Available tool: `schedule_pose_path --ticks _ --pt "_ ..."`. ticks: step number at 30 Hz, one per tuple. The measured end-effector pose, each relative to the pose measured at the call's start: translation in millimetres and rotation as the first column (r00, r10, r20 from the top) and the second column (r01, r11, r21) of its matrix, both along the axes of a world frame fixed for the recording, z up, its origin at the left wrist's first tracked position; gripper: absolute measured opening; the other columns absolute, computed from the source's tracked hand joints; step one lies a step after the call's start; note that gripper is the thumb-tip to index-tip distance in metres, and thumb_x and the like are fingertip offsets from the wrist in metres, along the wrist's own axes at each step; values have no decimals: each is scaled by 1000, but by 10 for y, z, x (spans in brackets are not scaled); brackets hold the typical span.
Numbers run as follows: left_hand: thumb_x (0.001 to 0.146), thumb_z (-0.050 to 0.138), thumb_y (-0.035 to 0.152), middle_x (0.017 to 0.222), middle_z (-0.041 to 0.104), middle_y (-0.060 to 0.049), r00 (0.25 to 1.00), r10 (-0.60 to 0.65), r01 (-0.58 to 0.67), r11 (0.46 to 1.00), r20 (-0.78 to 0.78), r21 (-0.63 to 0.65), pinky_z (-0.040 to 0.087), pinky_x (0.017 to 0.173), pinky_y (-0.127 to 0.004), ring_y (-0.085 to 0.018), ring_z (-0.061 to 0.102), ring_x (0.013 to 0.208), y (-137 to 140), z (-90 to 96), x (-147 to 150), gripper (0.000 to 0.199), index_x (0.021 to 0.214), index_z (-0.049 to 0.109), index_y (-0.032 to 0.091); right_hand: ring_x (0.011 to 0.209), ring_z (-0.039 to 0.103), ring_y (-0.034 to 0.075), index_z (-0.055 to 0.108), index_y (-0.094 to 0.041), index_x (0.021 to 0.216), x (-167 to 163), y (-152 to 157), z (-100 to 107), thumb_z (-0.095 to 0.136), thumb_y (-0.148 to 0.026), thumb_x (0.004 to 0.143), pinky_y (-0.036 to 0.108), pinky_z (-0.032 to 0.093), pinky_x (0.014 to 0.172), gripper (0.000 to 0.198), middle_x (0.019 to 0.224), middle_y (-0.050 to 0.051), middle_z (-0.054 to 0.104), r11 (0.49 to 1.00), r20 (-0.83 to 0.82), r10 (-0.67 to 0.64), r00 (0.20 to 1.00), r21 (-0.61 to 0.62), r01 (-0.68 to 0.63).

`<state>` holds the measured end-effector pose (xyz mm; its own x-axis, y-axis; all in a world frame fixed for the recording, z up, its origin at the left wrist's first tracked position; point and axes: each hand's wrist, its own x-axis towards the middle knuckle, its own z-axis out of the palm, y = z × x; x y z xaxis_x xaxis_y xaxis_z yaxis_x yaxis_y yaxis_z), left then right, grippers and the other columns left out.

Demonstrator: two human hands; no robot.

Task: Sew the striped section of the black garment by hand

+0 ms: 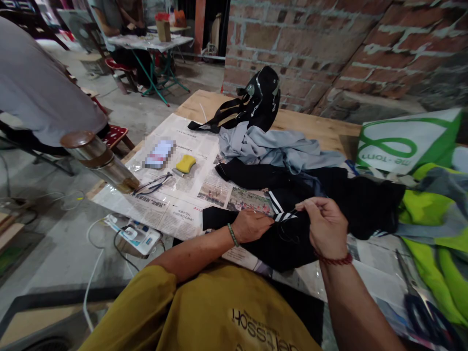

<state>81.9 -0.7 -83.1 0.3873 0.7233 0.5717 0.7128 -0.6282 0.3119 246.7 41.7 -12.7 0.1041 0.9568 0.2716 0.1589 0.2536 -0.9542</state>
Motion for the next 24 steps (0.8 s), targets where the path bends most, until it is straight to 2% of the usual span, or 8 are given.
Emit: schedule_pose_path --ticks 3,6,10,14,17,20,24 --pt "87 47 27 76 69 -5 993 -9 20 996 120 -91 49 69 -27 -14 64 70 11 1 3 23 90 67 18 64 60 12 57 -21 77 -26 7 62 64 -32 74 24 48 56 14 76 0 66 986 -88 119 989 -103 -128" --pt "83 51 24 84 71 -6 950 -34 103 973 311 -206 50 76 -26 -15 66 79 29 11 17 19 90 68 18 66 64 15 53 -23 81 -35 19 98 66 -37 73 22 47 46 21 73 -1 67 939 -296 201 934 -215 -270" --pt "76 59 19 84 72 -3 844 59 203 884 533 -420 50 78 -25 -15 66 80 54 59 31 14 84 70 18 66 66 14 53 -24 85 43 155 177 70 -37 70 24 54 50 26 67 -4 66 884 -501 191 844 -285 -370" --pt "72 61 17 83 71 -2 787 180 255 776 590 -577 49 79 -25 -15 65 80 80 113 -6 14 82 70 18 64 66 11 54 -24 84 167 325 279 69 -33 73 28 58 64 20 63 -6 64 924 -546 177 819 -193 -329" --pt "72 60 20 81 71 -2 757 249 270 723 604 -636 49 78 -26 -15 63 79 106 130 -53 14 82 70 17 63 66 11 54 -24 82 259 427 371 68 -32 74 28 59 65 18 62 -7 62 966 -518 170 838 -82 -246" --pt "71 61 23 81 70 -2 735 276 295 692 620 -659 48 78 -26 -15 63 79 123 138 -84 15 81 70 17 61 65 11 54 -25 81 344 494 484 67 -32 74 28 59 62 17 61 -7 60 985 -473 139 870 -24 -170" --pt "70 61 25 81 70 -2 736 263 308 690 624 -655 47 78 -26 -15 62 79 123 141 -91 17 81 70 16 57 63 11 53 -24 80 415 512 629 65 -32 76 29 58 57 14 60 -8 59 992 -419 95 903 -35 -121"
